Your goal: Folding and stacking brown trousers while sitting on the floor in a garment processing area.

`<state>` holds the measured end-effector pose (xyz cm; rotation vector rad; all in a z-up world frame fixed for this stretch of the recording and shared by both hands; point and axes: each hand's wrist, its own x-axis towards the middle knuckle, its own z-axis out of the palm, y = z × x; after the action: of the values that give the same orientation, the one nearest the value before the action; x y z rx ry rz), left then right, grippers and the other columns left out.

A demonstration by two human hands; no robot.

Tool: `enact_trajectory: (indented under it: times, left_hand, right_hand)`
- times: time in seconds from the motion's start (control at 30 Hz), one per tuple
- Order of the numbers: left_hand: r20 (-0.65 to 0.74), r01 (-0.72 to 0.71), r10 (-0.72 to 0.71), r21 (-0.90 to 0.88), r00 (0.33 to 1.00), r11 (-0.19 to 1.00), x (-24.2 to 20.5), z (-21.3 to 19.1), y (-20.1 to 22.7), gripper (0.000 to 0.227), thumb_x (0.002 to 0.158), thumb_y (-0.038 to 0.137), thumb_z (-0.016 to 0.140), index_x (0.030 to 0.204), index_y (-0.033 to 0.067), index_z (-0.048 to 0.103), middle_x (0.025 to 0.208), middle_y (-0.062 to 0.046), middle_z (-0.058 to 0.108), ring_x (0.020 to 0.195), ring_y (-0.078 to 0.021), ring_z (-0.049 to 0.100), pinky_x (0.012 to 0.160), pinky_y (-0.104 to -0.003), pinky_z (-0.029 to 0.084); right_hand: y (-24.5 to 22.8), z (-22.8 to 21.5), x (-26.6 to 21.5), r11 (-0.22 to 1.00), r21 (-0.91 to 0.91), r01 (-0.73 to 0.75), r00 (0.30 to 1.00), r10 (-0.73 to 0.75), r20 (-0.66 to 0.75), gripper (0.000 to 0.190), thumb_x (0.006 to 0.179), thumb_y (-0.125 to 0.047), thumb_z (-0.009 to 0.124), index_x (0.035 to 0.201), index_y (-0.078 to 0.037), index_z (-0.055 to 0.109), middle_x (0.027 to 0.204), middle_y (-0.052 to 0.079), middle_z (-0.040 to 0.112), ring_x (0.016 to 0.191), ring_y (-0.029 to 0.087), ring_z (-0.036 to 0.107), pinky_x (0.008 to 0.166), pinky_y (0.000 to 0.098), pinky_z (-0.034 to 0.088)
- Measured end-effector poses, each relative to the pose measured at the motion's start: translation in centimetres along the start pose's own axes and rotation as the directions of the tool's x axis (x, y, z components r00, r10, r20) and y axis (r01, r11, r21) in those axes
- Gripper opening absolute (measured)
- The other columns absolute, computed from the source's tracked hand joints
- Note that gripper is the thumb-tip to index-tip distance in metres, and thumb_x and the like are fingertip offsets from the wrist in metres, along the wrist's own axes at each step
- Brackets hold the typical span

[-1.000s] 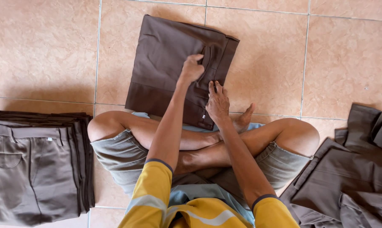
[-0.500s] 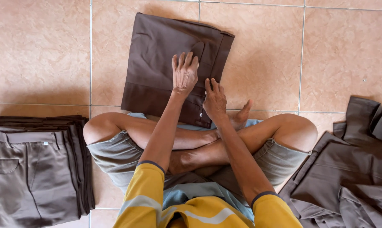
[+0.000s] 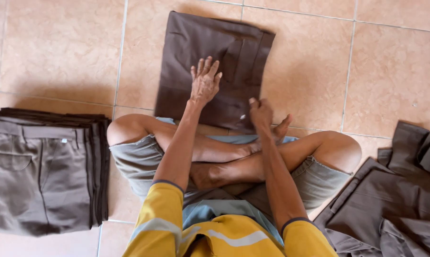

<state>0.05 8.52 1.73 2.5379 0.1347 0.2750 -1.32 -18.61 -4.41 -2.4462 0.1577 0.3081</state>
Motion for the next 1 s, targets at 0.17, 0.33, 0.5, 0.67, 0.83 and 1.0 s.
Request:
enact_trajectory:
  times: [0.17, 0.33, 0.5, 0.67, 0.83, 1.0]
  left_hand:
    - [-0.177, 0.177, -0.145, 0.181, 0.973, 0.967, -6.0, -7.0, -0.5, 0.064, 0.108, 0.049, 0.047, 0.156, 0.0066, 0.039, 0.160, -0.025, 0.036, 0.147, -0.0510, 0.031, 0.114, -0.076, 0.025]
    - [-0.125, 0.240, -0.212, 0.304, 0.969, 0.922, -7.1, -2.6, -3.7, 0.086, 0.102, 0.066, 0.045, 0.162, 0.0065, 0.028, 0.165, -0.028, 0.022, 0.153, -0.0473, 0.023, 0.117, -0.075, 0.021]
    - [-0.221, 0.244, -0.163, 0.420, 0.962, 0.874, -6.9, 1.4, -6.5, 0.092, 0.101, 0.077, 0.034, 0.163, 0.0102, 0.028, 0.167, -0.023, 0.020, 0.156, -0.0401, 0.016, 0.119, -0.069, 0.004]
    - [-0.080, 0.258, -0.246, 0.362, 0.966, 0.896, -7.2, -0.8, -5.2, 0.092, 0.100, 0.078, 0.030, 0.165, 0.0123, 0.022, 0.169, -0.022, 0.016, 0.157, -0.0386, 0.014, 0.121, -0.071, 0.012]
    - [0.130, 0.285, -0.334, 0.296, 0.934, 0.912, -7.4, -4.9, -3.0, 0.093, 0.099, 0.075, 0.040, 0.166, 0.0151, 0.014, 0.171, -0.021, 0.007, 0.158, -0.0382, 0.007, 0.122, -0.072, 0.014]
    - [0.067, 0.229, -0.258, 0.291, 0.964, 0.929, -6.9, -4.3, -3.7, 0.096, 0.100, 0.076, 0.041, 0.166, 0.0122, 0.015, 0.170, -0.023, 0.008, 0.157, -0.0421, 0.009, 0.120, -0.074, 0.014]
  right_hand:
    - [-7.7, -6.4, -3.3, 0.957, -0.288, 0.030, 0.909, -0.146, -0.390, 0.066, 0.108, -0.042, 0.058, 0.151, 0.001, 0.034, 0.145, 0.027, 0.042, 0.126, 0.048, 0.052, 0.099, 0.0603, 0.049]
    - [-6.5, -2.8, -3.2, 0.820, -0.533, 0.208, 0.919, -0.350, -0.179, 0.079, 0.109, -0.062, 0.034, 0.166, -0.010, 0.020, 0.166, 0.024, 0.024, 0.146, 0.050, 0.033, 0.105, 0.0787, 0.031]
    - [-4.4, -1.2, -0.9, 0.836, -0.532, 0.133, 0.959, -0.244, -0.144, 0.080, 0.105, -0.073, 0.027, 0.168, -0.024, 0.017, 0.172, 0.010, 0.016, 0.151, 0.045, 0.027, 0.111, 0.0788, 0.028]
    - [-5.6, -3.7, -2.2, 0.932, -0.325, 0.163, 0.986, -0.167, 0.015, 0.080, 0.107, -0.073, 0.024, 0.169, -0.024, 0.007, 0.173, 0.012, 0.006, 0.154, 0.045, 0.017, 0.115, 0.0811, 0.016]
    - [-1.9, -3.1, 0.3, 0.977, -0.174, 0.122, 0.976, -0.149, -0.158, 0.077, 0.112, -0.057, 0.040, 0.162, -0.003, 0.018, 0.152, 0.032, 0.035, 0.129, 0.048, 0.052, 0.101, 0.0651, 0.044]
    - [-0.2, -2.1, 2.6, 0.999, -0.012, 0.040, 0.968, -0.042, -0.246, 0.069, 0.089, -0.054, 0.078, 0.129, -0.003, 0.055, 0.115, 0.025, 0.061, 0.108, 0.048, 0.065, 0.085, 0.0618, 0.053]
